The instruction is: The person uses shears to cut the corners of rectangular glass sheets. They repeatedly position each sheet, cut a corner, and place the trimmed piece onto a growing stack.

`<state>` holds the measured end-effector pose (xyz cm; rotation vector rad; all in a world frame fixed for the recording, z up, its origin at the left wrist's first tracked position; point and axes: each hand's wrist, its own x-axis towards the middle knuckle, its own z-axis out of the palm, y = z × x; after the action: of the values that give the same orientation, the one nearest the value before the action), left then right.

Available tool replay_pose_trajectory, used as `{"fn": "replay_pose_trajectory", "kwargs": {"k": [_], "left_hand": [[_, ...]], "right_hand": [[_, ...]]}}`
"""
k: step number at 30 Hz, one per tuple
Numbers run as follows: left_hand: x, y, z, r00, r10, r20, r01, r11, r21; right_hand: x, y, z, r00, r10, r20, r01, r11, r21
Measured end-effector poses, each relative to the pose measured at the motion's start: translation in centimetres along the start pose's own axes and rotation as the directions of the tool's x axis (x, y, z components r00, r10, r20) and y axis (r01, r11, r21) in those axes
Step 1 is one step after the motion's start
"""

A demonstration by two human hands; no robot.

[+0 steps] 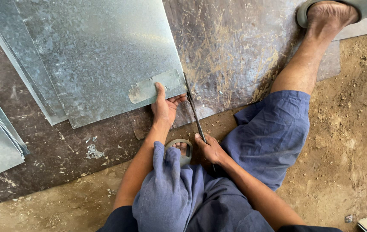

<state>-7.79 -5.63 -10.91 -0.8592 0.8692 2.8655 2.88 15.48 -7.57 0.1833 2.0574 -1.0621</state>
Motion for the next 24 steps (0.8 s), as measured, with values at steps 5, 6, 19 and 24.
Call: {"fn": "replay_pose_trajectory", "kwargs": {"k": [5,6,19,24], "left_hand": [[-0.1,1.0,0.8,0.998,0.047,-0.034,-0.046,0.999,0.013],[-0.3,1.4,1.1,0.994,0.09,-0.061,-0.087,0.995,0.045],[-6.6,12.3,-2.4,0.92,0.379,-0.102,-0.317,0.871,0.376],[-5.5,13.9,-6.7,0.853,0.409,-0.324,-0.231,0.852,0.469]], "right_hand": [[-3.1,2.2,-2.4,0.924,0.15,0.352,-0.335,0.76,0.556],[-4.1,2.6,-3.1,0.921,0.169,0.351,-0.343,0.778,0.526],[-1.4,-2.5,-12.5,0.953,-0.076,0.295,0.11,0.989,-0.101],[2.1,-5.5,-14.4,0.852,-0.011,0.524,0.301,0.829,-0.471]]}}
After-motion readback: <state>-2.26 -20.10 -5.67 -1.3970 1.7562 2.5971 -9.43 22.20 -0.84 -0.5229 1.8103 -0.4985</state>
